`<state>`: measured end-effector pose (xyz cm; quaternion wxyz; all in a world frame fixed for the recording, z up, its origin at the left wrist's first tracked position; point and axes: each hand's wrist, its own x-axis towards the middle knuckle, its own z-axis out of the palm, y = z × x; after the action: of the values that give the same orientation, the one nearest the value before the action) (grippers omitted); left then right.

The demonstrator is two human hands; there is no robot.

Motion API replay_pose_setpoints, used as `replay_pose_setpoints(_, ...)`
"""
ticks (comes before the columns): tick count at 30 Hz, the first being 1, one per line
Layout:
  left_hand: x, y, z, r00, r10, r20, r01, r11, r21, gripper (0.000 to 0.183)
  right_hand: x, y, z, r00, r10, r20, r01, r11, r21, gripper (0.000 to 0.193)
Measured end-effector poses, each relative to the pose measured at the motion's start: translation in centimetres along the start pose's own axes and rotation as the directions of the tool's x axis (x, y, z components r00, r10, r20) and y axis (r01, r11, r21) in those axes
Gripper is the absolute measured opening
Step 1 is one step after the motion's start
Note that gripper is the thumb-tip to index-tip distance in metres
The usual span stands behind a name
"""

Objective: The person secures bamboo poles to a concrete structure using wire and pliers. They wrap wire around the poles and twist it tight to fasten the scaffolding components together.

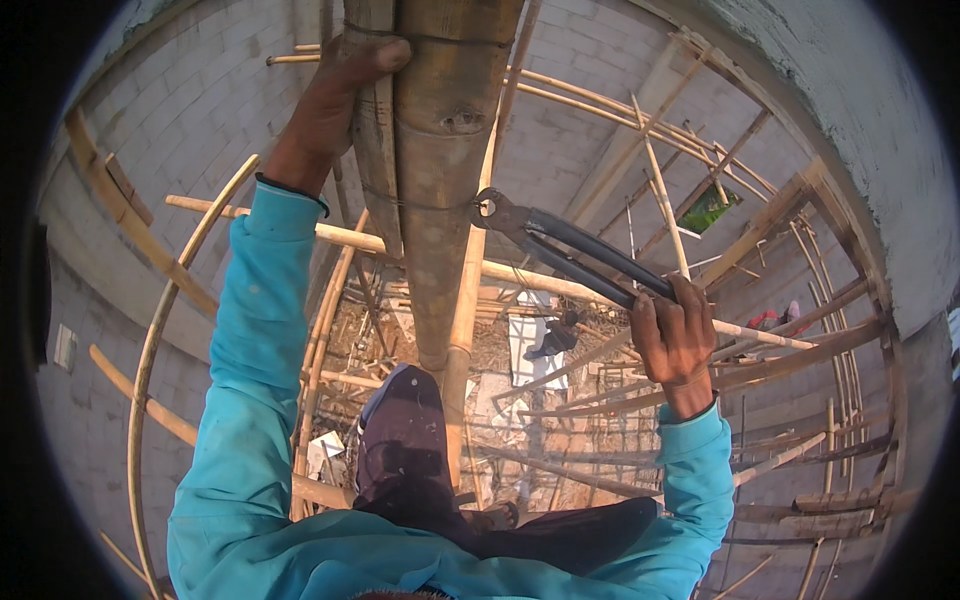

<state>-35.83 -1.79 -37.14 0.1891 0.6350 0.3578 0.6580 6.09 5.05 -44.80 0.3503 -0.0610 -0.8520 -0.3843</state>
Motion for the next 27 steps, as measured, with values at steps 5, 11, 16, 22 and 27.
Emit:
replay_pose_setpoints(5,-0.1,-1.9,-1.8,0.996,-0.010,-0.087,0.008,1.000,-0.022,0.068,1.7,0.3,-0.5,1.000,-0.004,0.028,0.008,0.990,-0.140,0.057)
replay_pose_setpoints(11,0.3,-1.7,-0.9,0.994,0.016,-0.104,-0.020,0.999,-0.045,0.073,-0.3,0.2,0.1,0.911,0.181,0.371,-0.215,0.975,0.053,0.064)
replay_pose_setpoints(16,-0.5,-1.2,-0.7,0.991,-0.030,-0.130,0.028,0.999,-0.020,0.072,2.1,-0.7,-1.2,0.588,0.291,0.755,-0.728,0.598,0.336,0.042)
replay_pose_setpoints(22,-0.2,-0.8,-0.2,0.990,-0.032,-0.139,0.025,0.998,-0.052,0.065,4.6,-0.6,-2.3,0.159,0.012,0.987,-0.982,-0.102,0.159,0.030)
replay_pose_setpoints(27,-0.7,0.2,0.9,0.975,0.000,-0.221,-0.004,1.000,-0.017,0.065,4.5,-1.1,-2.0,0.177,0.091,0.980,-0.983,-0.023,0.180,0.030)
